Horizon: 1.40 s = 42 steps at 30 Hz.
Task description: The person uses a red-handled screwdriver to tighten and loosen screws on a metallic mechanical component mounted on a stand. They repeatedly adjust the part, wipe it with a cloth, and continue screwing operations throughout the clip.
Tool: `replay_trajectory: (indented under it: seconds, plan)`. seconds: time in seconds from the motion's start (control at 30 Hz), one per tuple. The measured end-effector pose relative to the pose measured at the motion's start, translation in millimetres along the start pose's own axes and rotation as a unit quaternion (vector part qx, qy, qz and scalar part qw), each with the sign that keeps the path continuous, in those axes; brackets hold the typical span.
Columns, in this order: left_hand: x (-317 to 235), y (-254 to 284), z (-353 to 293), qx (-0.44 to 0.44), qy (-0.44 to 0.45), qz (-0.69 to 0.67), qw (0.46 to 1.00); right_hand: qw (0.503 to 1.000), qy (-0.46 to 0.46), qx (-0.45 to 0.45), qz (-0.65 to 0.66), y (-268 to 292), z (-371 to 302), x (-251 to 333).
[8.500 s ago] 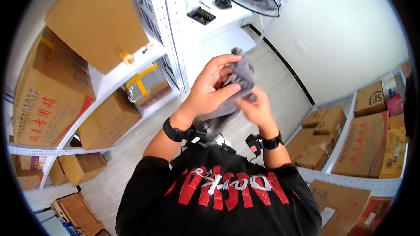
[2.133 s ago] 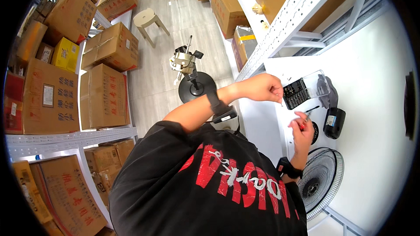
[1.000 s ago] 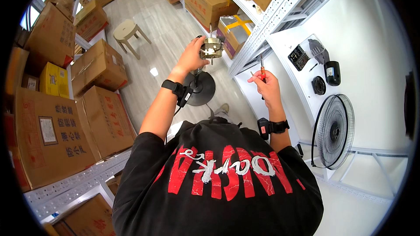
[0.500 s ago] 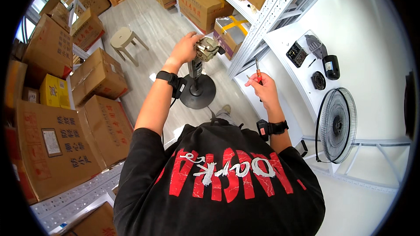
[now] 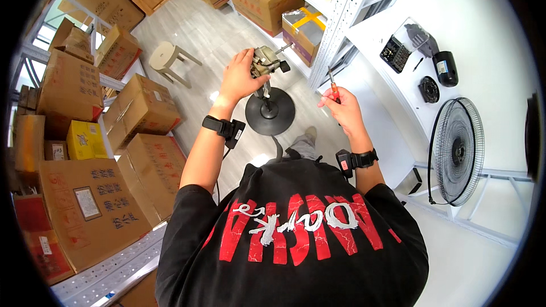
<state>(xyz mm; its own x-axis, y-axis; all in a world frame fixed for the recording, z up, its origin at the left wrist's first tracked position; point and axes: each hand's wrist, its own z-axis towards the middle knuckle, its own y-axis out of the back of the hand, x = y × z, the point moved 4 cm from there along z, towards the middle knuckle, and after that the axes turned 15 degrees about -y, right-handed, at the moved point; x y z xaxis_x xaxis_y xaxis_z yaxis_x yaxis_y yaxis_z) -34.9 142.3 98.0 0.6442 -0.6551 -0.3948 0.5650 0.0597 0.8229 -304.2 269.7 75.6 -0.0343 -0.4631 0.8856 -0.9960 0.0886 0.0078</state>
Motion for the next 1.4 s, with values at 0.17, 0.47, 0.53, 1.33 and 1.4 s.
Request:
replay_trajectory:
  seconds: [0.17, 0.47, 0.53, 1.33, 1.4]
  plan:
    - [9.5, -0.6, 15.7, 0.013, -0.029, 0.064, 0.997, 0.999, -0.007, 0.011, 0.041, -4.1, 7.1, -11.9]
    - [21.9, 20.8, 45.7, 0.033, -0.066, 0.013, 0.997, 0.998, -0.011, 0.01, 0.058, 13.8, 2.7, -24.2]
    - [19.1, 23.4, 50.2, -0.011, -0.053, 0.035, 0.998, 0.998, -0.011, 0.007, 0.065, 18.3, -1.1, -25.0]
    - [10.6, 6.1, 37.5, 0.048, 0.017, 0.058, 0.997, 0.999, 0.024, 0.012, 0.045, 1.8, 8.3, -22.4]
    - [2.2, 7.5, 36.1, 0.04, 0.059, 0.07, 0.995, 0.998, 0.027, 0.014, 0.048, -1.7, 9.3, -21.9]
